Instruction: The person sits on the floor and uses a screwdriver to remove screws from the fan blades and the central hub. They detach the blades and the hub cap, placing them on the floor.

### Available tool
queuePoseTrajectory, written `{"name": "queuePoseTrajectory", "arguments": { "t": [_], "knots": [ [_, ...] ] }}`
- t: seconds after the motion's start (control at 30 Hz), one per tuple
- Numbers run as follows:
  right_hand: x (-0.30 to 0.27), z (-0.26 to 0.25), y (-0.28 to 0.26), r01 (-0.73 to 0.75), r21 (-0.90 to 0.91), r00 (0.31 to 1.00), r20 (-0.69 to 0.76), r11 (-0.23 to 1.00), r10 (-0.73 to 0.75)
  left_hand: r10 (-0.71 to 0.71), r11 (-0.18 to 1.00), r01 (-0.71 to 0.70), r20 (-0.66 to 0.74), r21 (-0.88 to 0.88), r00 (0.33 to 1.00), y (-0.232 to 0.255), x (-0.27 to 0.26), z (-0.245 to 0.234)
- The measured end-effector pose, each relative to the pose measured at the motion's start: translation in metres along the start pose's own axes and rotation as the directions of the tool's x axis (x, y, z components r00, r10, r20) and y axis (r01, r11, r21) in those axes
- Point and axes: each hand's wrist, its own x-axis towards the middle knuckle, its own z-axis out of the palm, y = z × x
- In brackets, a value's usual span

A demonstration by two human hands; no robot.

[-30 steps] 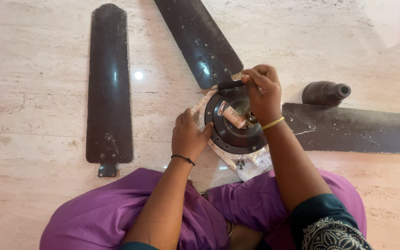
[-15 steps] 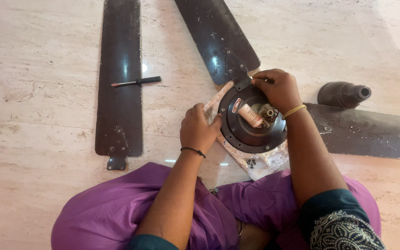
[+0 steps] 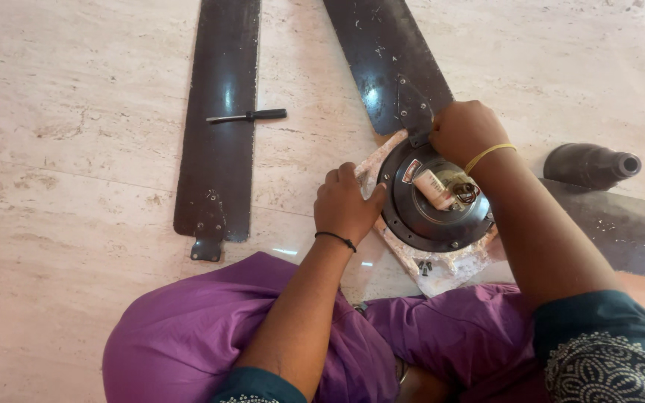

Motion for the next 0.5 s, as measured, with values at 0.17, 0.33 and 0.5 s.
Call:
{"name": "queuePoseTrajectory", "arguments": {
  "t": [0.17, 0.33, 0.5],
  "knots": [
    [0.017, 0.014, 0.005, -0.087, -0.049, 0.993, 0.077, 0.995, 0.091, -0.008, 1.000, 0.007, 0.030, 0.029, 1.000, 0.004, 0.000, 0.002],
    [0.036, 0.029, 0.007, -0.201, -0.043, 0.974, 0.099, 0.979, 0.204, -0.051, 0.997, 0.046, 0.076, 0.066, 0.996, 0.010, 0.000, 0.001],
    [0.040, 0.031, 0.005, -0.343, 0.064, 0.939, 0.049, 0.937, 0.340, -0.060, 0.997, 0.053, 0.142, 0.048, 0.988, 0.006, 0.003, -0.001]
  ]
}}
